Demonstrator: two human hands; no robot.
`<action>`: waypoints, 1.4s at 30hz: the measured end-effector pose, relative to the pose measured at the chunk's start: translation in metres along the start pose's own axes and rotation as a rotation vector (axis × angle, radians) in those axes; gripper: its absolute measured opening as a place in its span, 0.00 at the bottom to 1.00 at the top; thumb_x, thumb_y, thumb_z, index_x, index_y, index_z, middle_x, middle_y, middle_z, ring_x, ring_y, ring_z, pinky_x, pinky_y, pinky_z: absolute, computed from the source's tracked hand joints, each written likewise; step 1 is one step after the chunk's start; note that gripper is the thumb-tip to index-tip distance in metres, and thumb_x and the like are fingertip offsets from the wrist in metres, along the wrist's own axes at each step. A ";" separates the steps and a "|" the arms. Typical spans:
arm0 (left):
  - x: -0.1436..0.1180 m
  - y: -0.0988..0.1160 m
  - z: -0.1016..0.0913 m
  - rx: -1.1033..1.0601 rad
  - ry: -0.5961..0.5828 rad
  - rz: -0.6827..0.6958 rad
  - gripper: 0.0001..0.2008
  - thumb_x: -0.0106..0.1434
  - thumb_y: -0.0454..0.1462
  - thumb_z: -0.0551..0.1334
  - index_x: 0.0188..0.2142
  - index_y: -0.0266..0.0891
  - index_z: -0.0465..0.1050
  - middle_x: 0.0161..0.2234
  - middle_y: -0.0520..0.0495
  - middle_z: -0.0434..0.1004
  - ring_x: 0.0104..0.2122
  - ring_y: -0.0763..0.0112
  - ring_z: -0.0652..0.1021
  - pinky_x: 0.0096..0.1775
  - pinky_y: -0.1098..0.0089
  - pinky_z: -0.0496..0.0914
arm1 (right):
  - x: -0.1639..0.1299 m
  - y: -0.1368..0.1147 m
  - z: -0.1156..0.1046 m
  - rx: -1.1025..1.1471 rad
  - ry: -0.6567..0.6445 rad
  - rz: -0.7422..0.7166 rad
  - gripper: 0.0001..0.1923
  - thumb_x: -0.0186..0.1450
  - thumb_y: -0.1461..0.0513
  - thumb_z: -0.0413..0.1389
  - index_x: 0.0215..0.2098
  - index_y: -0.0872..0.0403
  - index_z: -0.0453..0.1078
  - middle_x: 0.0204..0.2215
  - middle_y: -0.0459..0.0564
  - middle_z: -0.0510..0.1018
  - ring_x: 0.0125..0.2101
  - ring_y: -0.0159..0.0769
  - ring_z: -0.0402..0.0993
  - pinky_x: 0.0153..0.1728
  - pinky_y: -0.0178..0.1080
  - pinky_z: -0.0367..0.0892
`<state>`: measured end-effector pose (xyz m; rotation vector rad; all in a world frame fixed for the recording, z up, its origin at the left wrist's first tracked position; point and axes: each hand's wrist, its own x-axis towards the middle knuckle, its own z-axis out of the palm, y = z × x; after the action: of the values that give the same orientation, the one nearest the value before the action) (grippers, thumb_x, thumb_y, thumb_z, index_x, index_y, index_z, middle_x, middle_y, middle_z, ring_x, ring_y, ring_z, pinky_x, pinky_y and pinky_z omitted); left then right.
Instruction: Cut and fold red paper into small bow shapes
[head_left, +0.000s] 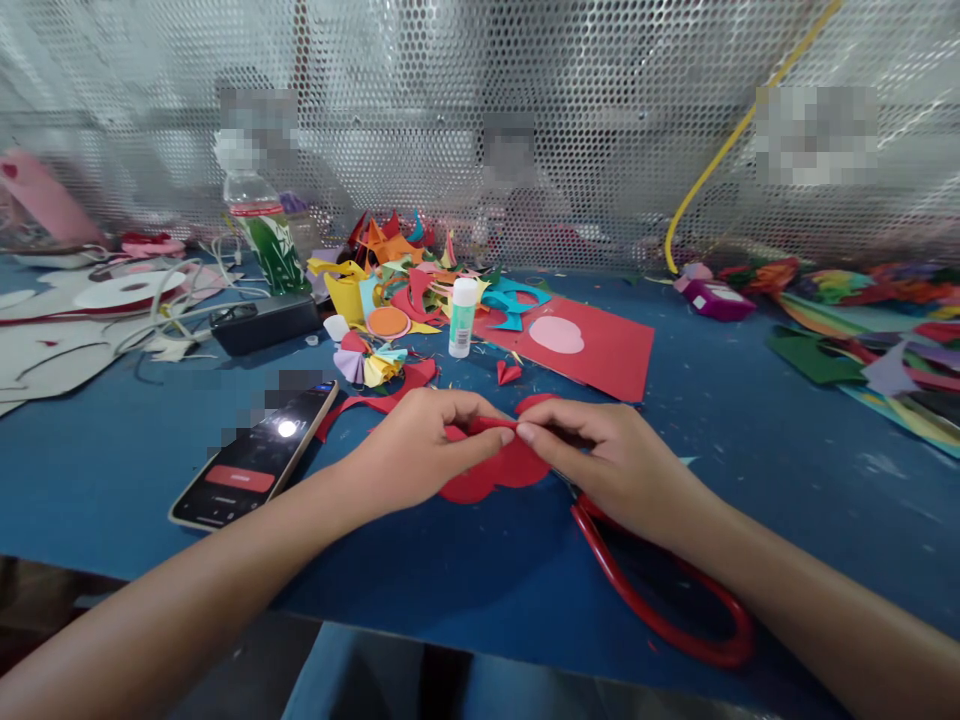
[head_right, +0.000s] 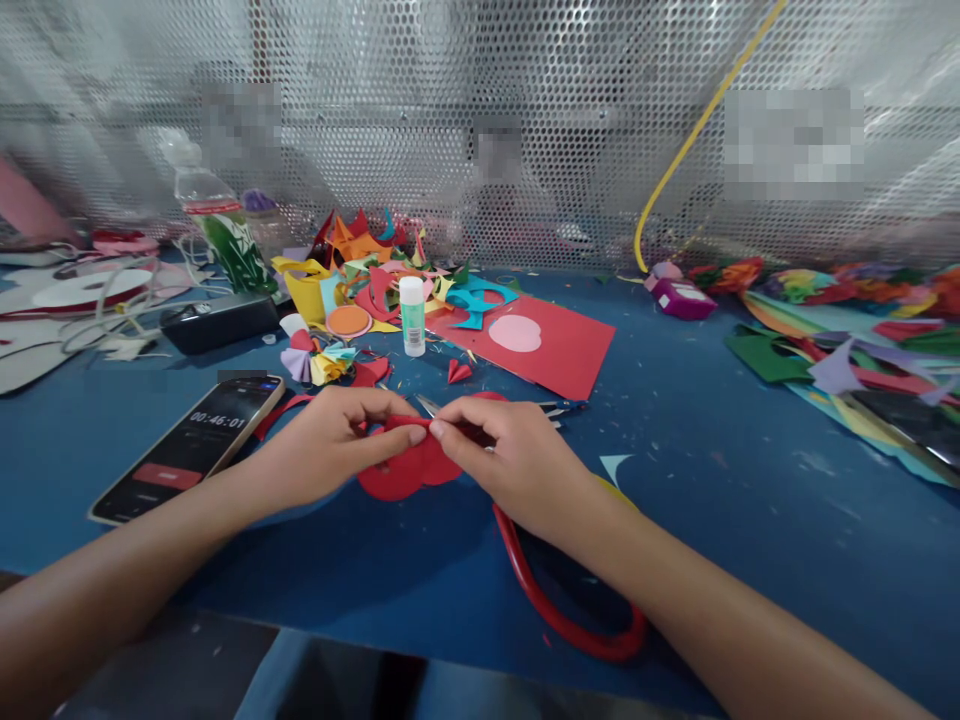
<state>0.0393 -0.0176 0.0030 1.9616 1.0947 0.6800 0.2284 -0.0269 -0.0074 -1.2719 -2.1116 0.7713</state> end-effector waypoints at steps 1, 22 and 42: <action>0.000 0.000 0.000 -0.006 -0.003 0.003 0.08 0.59 0.39 0.58 0.33 0.38 0.75 0.24 0.54 0.71 0.23 0.80 0.67 0.24 0.78 0.60 | 0.000 0.000 0.000 0.005 0.004 0.009 0.10 0.64 0.59 0.48 0.29 0.53 0.69 0.19 0.40 0.65 0.19 0.26 0.56 0.20 0.31 0.53; 0.001 -0.003 0.001 -0.120 -0.022 -0.051 0.09 0.58 0.36 0.60 0.37 0.38 0.77 0.27 0.51 0.78 0.24 0.78 0.73 0.24 0.79 0.64 | 0.000 -0.001 0.001 0.044 0.004 0.013 0.08 0.62 0.60 0.51 0.30 0.53 0.71 0.21 0.42 0.72 0.20 0.27 0.64 0.20 0.31 0.57; -0.002 0.001 0.004 0.087 0.076 0.134 0.08 0.57 0.32 0.59 0.31 0.39 0.77 0.28 0.52 0.79 0.28 0.74 0.76 0.30 0.77 0.68 | -0.003 0.002 0.003 -0.199 0.150 -0.270 0.08 0.60 0.64 0.53 0.30 0.51 0.74 0.26 0.45 0.80 0.26 0.33 0.75 0.28 0.34 0.66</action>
<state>0.0415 -0.0214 0.0015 2.1132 1.0610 0.7961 0.2286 -0.0299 -0.0114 -1.0729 -2.2163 0.3469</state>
